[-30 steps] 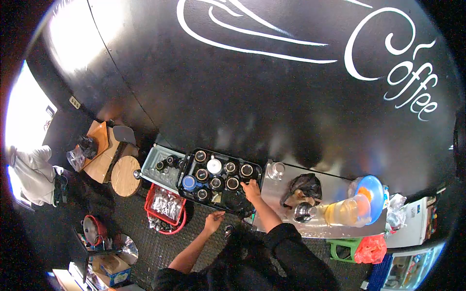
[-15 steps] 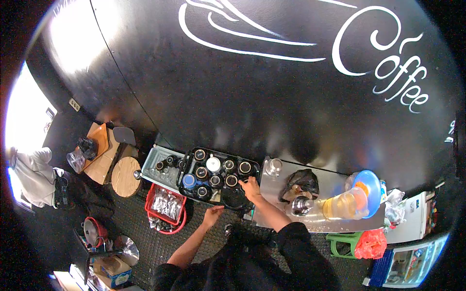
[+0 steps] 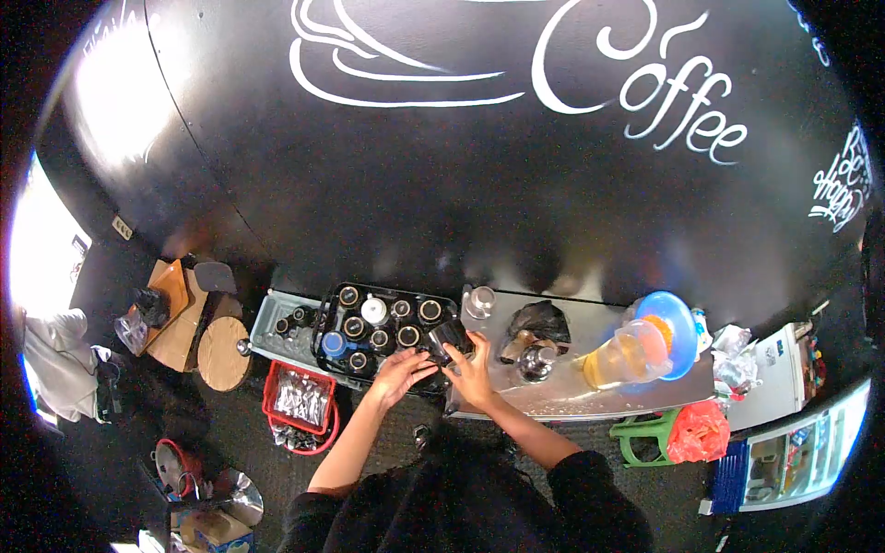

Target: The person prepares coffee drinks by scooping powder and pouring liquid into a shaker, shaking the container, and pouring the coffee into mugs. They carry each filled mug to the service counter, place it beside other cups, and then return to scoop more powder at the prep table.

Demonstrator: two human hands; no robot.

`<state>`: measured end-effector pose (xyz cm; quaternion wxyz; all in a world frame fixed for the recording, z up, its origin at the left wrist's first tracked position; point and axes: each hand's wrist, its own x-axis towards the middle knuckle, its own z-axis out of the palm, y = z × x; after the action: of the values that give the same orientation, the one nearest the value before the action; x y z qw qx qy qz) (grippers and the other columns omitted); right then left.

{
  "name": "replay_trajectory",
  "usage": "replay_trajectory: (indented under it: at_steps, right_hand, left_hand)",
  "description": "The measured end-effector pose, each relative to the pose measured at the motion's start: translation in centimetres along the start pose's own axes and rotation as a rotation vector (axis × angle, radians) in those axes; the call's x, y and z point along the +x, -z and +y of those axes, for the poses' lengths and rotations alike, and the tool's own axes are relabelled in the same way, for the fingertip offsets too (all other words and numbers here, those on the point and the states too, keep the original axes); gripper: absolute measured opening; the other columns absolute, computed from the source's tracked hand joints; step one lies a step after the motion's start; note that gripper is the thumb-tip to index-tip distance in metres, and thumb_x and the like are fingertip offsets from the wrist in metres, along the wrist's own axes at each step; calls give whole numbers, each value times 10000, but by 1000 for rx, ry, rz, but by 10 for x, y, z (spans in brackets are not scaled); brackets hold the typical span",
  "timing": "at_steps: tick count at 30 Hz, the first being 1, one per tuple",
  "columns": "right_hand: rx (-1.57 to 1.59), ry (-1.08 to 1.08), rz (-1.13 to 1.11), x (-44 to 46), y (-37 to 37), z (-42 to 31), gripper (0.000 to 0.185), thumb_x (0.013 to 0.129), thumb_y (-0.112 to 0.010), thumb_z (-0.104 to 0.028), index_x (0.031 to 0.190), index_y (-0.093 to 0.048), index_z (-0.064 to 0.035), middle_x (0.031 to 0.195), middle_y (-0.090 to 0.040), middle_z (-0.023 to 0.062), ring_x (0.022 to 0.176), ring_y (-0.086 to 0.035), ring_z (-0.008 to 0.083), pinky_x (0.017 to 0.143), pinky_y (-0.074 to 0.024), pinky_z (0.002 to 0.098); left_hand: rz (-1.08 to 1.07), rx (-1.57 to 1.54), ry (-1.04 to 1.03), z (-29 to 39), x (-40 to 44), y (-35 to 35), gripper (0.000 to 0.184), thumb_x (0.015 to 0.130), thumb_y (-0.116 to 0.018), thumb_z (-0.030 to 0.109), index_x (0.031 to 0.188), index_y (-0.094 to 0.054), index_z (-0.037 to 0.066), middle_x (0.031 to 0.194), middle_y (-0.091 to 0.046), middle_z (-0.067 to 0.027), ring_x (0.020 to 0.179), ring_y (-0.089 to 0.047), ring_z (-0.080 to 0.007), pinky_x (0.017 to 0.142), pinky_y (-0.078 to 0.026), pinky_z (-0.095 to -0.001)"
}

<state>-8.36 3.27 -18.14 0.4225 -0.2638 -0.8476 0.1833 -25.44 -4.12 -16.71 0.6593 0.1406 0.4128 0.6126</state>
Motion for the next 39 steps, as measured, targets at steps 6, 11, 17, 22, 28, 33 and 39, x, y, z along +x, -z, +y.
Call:
replay_trajectory:
  at_steps: [6,11,17,22,28,33,39]
  right_hand:
    - [91,95,134,8,44,-8,639,599,-792,-63,1124,-464,-223,1299,-262,208,1207,-316,411,946,-356,501]
    - [554,-175,202,15,87,-14,856,591,-831,-179,1230,-278,-46,1307,-348,211,1205,-402,322,1004,-330,426]
    - [601,-227,59,6,123,-2,1008,546,-857,-188,1287,-195,-18,1222,-478,167,1152,-470,266,1004,-330,394]
    - [248,-67,-49,7,149,-7,1000,540,-866,-177,1303,-235,-37,1263,-433,152,1175,-447,257,1001,-351,380]
    - [454,-174,-179,-3,146,12,1020,531,-871,-261,1318,-261,-41,1364,-324,187,1257,-362,303,1020,-317,400]
    - [217,-175,95,-34,164,59,1082,521,-854,-319,1347,-229,-5,1409,-218,213,1269,-296,352,1056,-246,433]
    - [326,-354,-85,-75,150,103,1147,507,-864,-283,1381,-168,-24,1395,-244,215,1261,-317,346,1046,-282,406]
  left_hand:
    - [37,31,-138,3,-16,-49,110,867,-557,30,977,-553,29,933,-617,-75,894,-605,-177,890,-502,-406]
    - [-36,277,-193,2,-28,-85,95,861,-576,44,954,-592,40,928,-584,-8,847,-545,-80,832,-481,-278]
    - [-156,556,-312,-15,-22,-95,82,851,-594,47,927,-590,17,1090,-567,-25,922,-494,-67,803,-435,-220]
    - [-192,577,-331,-28,-15,-99,162,904,-538,140,1000,-557,12,966,-546,-37,993,-520,-138,859,-499,-317]
    - [44,262,-177,-60,-16,-87,93,903,-545,155,917,-561,65,886,-499,14,897,-522,-111,894,-473,-422]
    - [110,178,-182,-98,1,-39,93,892,-551,107,856,-586,29,889,-549,-9,869,-566,-134,867,-513,-373]
    - [271,233,-104,-136,18,-26,126,876,-579,114,800,-582,14,863,-558,-21,844,-577,-145,819,-538,-335]
